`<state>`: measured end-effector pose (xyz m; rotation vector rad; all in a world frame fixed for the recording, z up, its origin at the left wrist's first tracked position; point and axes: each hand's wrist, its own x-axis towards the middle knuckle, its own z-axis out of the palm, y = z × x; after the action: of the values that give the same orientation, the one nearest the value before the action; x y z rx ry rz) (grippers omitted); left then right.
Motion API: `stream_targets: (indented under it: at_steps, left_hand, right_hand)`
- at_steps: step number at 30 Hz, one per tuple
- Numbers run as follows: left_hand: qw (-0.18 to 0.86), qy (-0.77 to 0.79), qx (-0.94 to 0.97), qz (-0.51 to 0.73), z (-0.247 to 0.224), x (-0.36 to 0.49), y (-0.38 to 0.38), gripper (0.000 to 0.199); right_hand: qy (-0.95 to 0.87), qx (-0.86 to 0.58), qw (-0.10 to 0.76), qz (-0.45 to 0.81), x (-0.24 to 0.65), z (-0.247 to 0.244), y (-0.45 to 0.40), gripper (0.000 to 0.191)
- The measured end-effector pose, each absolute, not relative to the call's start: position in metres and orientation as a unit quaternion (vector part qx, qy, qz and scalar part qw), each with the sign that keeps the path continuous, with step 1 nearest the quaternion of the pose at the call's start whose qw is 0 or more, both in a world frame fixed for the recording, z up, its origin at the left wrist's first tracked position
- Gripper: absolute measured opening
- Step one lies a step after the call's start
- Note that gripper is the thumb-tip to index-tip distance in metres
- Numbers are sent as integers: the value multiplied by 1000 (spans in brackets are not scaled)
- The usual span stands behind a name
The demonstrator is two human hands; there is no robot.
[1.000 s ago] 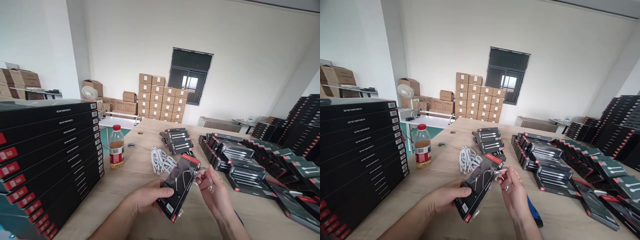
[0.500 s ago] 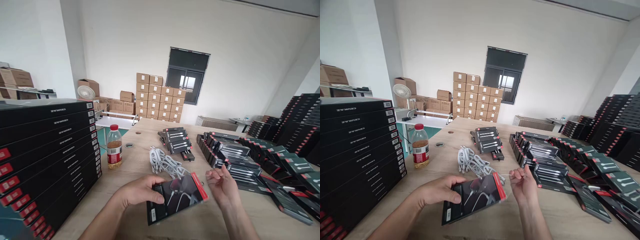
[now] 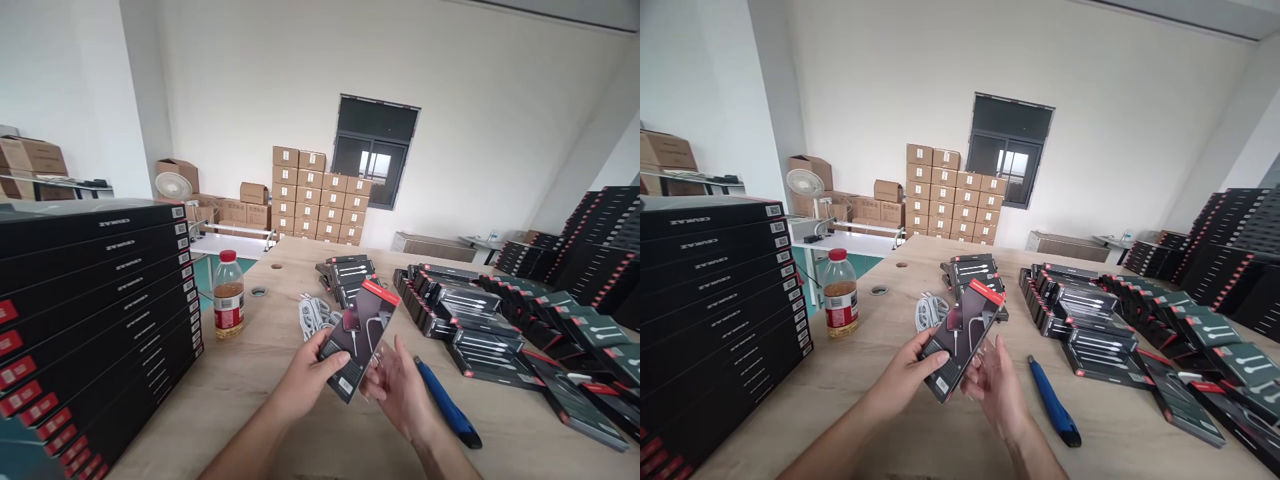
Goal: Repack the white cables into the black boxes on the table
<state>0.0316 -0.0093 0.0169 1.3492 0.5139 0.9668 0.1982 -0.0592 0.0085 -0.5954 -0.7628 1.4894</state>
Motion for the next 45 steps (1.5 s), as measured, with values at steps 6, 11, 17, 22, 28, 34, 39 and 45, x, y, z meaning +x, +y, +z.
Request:
stream_targets:
  at_steps: [6, 11, 17, 22, 28, 34, 39, 45]
  left_hand:
    - [589, 250, 622, 451, 14, 39, -17, 43]
    - [571, 255, 633, 456, 16, 39, -21, 44]
    - [555, 274, 650, 441, 12, 39, -21, 47]
    - [447, 330, 690, 465, 6, 36, -19, 65]
    - [616, 308, 600, 407, 17, 37, -26, 68]
    - [787, 239, 397, 406, 22, 35, -20, 48]
    - [842, 160, 299, 419, 21, 25, -9, 48]
    - [812, 176, 290, 475, 43, 9, -8, 62]
  right_hand:
    - [-474, -289, 606, 570, 201, 2, -63, 15]
    - [-554, -343, 568, 503, 203, -4, -62, 18]
    - [-588, -381, 545, 460, 204, 0, -62, 6]
    - [-675, -398, 509, 356, 202, -1, -61, 14]
    - [-717, -438, 501, 208, 191, -3, -64, 19]
    - [-699, -409, 524, 265, 194, 6, -75, 26]
    - [-666, -374, 526, 373, 191, 17, -80, 34]
    - [-441, -403, 764, 244, 252, 19, -125, 29]
